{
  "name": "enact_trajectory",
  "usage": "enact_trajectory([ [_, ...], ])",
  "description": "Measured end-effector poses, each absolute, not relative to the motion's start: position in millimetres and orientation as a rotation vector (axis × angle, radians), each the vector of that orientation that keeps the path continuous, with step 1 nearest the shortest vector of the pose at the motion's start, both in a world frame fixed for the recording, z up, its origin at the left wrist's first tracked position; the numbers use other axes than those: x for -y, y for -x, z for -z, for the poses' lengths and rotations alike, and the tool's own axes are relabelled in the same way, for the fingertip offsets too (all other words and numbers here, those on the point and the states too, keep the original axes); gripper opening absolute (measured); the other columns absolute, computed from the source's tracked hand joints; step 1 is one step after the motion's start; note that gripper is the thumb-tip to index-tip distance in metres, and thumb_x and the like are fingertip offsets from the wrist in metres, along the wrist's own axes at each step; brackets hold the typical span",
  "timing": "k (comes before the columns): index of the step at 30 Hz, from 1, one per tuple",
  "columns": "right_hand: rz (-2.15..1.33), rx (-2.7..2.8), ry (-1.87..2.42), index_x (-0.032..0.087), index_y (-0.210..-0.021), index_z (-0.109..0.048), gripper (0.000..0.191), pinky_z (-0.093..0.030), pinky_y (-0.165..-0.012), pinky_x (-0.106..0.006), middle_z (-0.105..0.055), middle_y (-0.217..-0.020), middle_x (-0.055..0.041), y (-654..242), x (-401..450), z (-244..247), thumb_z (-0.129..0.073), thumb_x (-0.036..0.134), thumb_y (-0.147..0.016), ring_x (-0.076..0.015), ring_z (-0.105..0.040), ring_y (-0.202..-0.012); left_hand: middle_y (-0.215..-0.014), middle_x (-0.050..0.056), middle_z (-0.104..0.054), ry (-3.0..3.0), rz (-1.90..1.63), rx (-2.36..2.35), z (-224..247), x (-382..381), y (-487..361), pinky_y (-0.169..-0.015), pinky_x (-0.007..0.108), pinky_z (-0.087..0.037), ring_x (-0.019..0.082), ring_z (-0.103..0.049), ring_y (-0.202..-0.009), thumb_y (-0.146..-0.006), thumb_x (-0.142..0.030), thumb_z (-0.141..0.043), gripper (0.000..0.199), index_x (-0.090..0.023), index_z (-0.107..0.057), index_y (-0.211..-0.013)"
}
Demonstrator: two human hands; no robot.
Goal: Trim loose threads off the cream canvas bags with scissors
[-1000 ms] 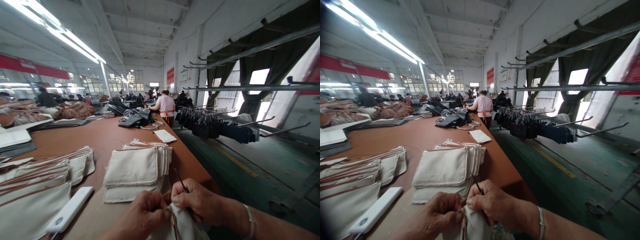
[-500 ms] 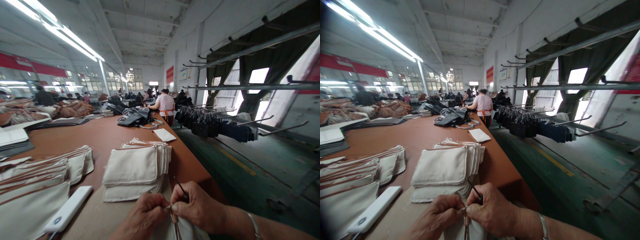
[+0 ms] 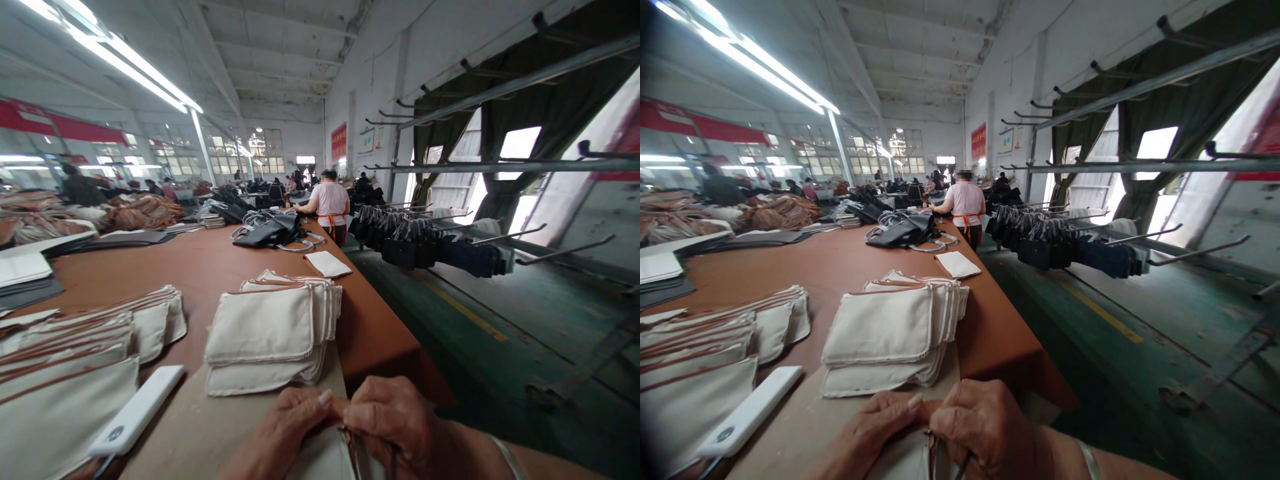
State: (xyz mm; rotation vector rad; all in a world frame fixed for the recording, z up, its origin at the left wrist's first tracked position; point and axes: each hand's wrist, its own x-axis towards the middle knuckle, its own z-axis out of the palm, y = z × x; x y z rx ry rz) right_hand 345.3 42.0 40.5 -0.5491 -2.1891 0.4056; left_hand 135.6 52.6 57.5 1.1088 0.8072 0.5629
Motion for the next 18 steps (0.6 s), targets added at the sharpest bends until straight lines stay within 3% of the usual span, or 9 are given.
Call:
enact_trajectory([
  [4, 0.030, 2.322, 0.424, 0.010, -0.122, -0.055, 0.030, -0.042, -0.061, -0.031, -0.066, -0.079, -0.0096, -354.7, -44.7, -37.9, -0.042, 0.027, -0.100, -0.0204, -0.058, -0.070, -0.064, -0.001, -0.045, -1.092, -0.449, -0.698, -52.5, -60.0, -139.2, -0.052, 0.022, -0.023, 0.008, -0.031, -0.057, -0.075, -0.062, -0.073, 0.052, -0.012, -0.060, -0.070],
  [8, 0.198, 2.316, 0.368, 0.006, -0.121, -0.053, 0.030, -0.041, -0.057, -0.031, -0.065, -0.077, -0.0100, -355.8, -43.2, -30.1, -0.037, 0.020, -0.100, -0.0206, -0.057, -0.067, -0.065, -0.001, -0.045, -1.289, -0.425, -0.751, -42.1, -64.1, -139.6, -0.051, 0.022, -0.022, 0.009, -0.031, -0.058, -0.075, -0.068, -0.069, 0.056, -0.014, -0.056, -0.072],
  [10, -0.062, 2.264, 0.449, 0.011, -0.110, -0.058, 0.026, -0.041, -0.057, -0.028, -0.064, -0.075, -0.0078, -354.6, -40.8, -27.1, -0.041, 0.028, -0.101, -0.0175, -0.055, -0.065, -0.067, 0.000, -0.047, -1.446, -0.434, -0.779, -40.9, -62.7, -139.4, -0.053, 0.022, -0.026, 0.010, -0.035, -0.060, -0.079, -0.070, -0.061, 0.057, -0.014, -0.056, -0.075],
  [15, -1.320, 1.814, 0.871, 0.012, -0.104, -0.061, 0.045, -0.037, -0.054, -0.021, -0.058, -0.077, -0.0020, -357.1, -46.4, -38.2, -0.044, 0.053, -0.099, -0.0094, -0.047, -0.059, -0.070, -0.001, -0.047, -1.868, -0.474, -0.905, -45.6, -58.5, -137.7, -0.059, 0.023, -0.031, 0.013, -0.041, -0.066, -0.092, -0.063, -0.044, 0.051, -0.016, -0.054, -0.073],
  [18, -1.505, 1.849, 0.910, 0.011, -0.081, -0.062, 0.042, -0.030, -0.051, -0.019, -0.048, -0.066, 0.0024, -359.9, -57.7, -51.6, -0.057, 0.051, -0.093, -0.0071, -0.038, -0.057, -0.071, 0.001, -0.051, -1.984, -0.455, -0.939, -42.6, -62.1, -137.1, -0.059, 0.023, -0.033, 0.014, -0.044, -0.066, -0.094, -0.058, -0.038, 0.049, -0.017, -0.055, -0.075],
])
